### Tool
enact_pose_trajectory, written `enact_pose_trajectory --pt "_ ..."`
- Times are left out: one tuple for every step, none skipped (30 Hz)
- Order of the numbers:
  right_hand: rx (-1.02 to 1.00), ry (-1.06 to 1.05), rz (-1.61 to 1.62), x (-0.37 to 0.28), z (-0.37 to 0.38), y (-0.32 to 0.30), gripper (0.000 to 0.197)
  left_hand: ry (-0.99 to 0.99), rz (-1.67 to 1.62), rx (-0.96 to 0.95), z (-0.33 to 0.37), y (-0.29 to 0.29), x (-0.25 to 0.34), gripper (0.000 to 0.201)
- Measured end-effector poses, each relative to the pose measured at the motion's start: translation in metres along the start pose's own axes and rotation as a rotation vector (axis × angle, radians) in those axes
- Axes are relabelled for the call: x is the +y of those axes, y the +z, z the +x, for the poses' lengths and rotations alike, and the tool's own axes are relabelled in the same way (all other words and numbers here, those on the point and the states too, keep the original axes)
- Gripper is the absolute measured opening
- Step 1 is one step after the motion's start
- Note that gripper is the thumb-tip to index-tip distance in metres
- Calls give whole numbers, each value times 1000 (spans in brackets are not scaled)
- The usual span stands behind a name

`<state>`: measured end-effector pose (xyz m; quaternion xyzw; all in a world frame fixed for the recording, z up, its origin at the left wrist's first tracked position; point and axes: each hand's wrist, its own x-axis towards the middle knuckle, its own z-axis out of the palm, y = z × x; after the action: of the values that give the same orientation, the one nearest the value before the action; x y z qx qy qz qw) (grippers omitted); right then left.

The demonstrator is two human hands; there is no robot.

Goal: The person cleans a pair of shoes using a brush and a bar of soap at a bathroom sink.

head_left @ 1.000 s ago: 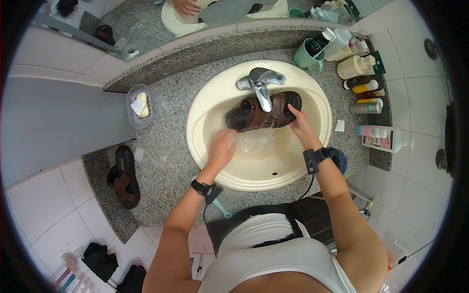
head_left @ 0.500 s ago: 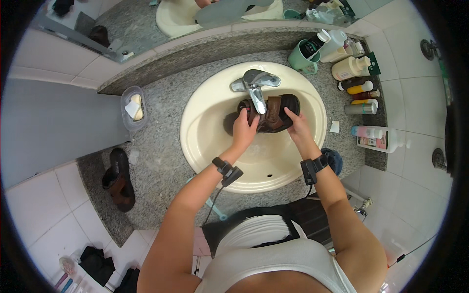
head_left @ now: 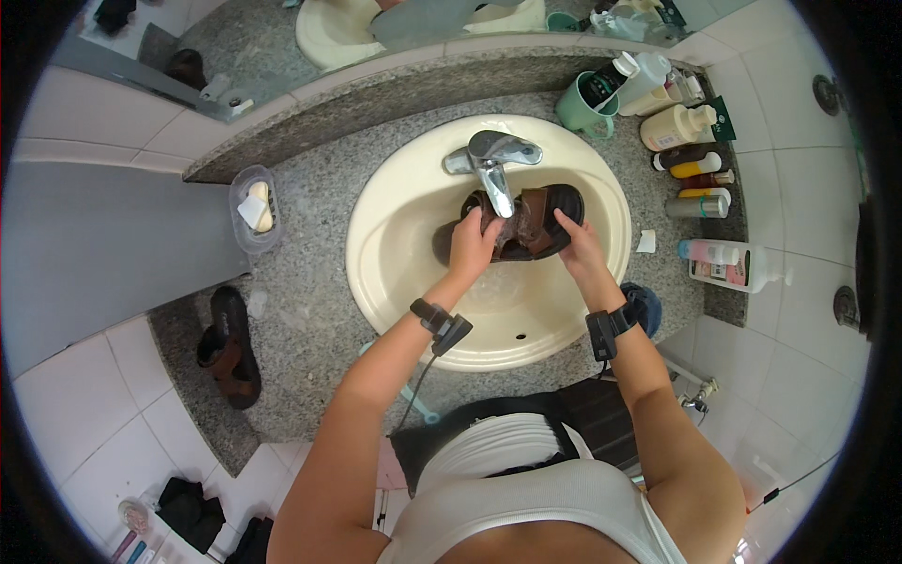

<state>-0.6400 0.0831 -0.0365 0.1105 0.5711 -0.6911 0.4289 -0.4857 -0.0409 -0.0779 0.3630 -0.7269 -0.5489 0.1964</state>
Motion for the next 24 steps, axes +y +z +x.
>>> enact_pose_trajectory --pt "4 26 17 1 -2 1 34 60 54 98 1 3 -5 27" --pt "2 23 16 2 -1 -1 34 63 53 101 1 5 -10 27" --pt "5 28 14 3 0 -4 35 -10 67 52 2 7 -14 27" --pt "8 34 12 4 0 -7 35 -83 81 4 2 8 -19 26" --pt "8 34 13 3 1 -10 35 -82 82 4 2 10 -22 26" --pt "20 11 9 2 -1 -11 35 -2 -16 26 0 12 -25 25" --pt "30 -11 4 1 -1 -12 35 78 -113 48 -2 14 -27 25" --pt "27 -8 5 0 0 -13 35 77 -110 50 -3 18 -29 25" --pt "11 -4 12 -3 2 -17 34 113 -257 107 -3 23 -24 24" --pt "-5 0 18 -5 2 -19 33 149 -404 165 -4 25 -20 25" --pt "10 -1 14 -5 3 -21 31 149 -405 162 -6 23 -18 25" --pt "24 -7 17 -7 1 -26 31 9 -481 37 -7 18 -4 22" --pt "21 -8 17 -9 0 -25 32 -130 -548 -75 -7 11 3 20" --pt "19 -11 17 -10 0 -25 32 -129 -548 -77 -5 9 0 20" --pt "10 -9 16 -10 0 -21 32 -172 -322 -101 -3 7 -10 20" --pt "2 -13 30 -9 0 -20 33 -214 -97 -129 -2 7 -18 20" --pt "-6 -17 43 -8 1 -18 34 -214 -95 -127 -3 11 -24 20" --pt "-6 -17 44 -9 2 -19 34 -165 -219 -33 -6 18 -26 29" --pt "0 -5 44 -9 4 -20 35 -115 -343 62 -8 22 -30 43" --pt "4 8 45 -9 5 -21 35 -114 -341 65 -8 22 -36 43" --pt "7 7 46 -9 6 -23 35 -89 -324 50 -7 22 -35 38" --pt "24 16 17 -8 7 -24 36 -64 -307 37 -7 21 -35 33" --pt "41 26 -12 -7 8 -25 37 -65 -307 38 -10 20 -34 33" --pt "55 23 -8 -7 9 -33 37 -118 -474 -21 -12 17 -16 27"
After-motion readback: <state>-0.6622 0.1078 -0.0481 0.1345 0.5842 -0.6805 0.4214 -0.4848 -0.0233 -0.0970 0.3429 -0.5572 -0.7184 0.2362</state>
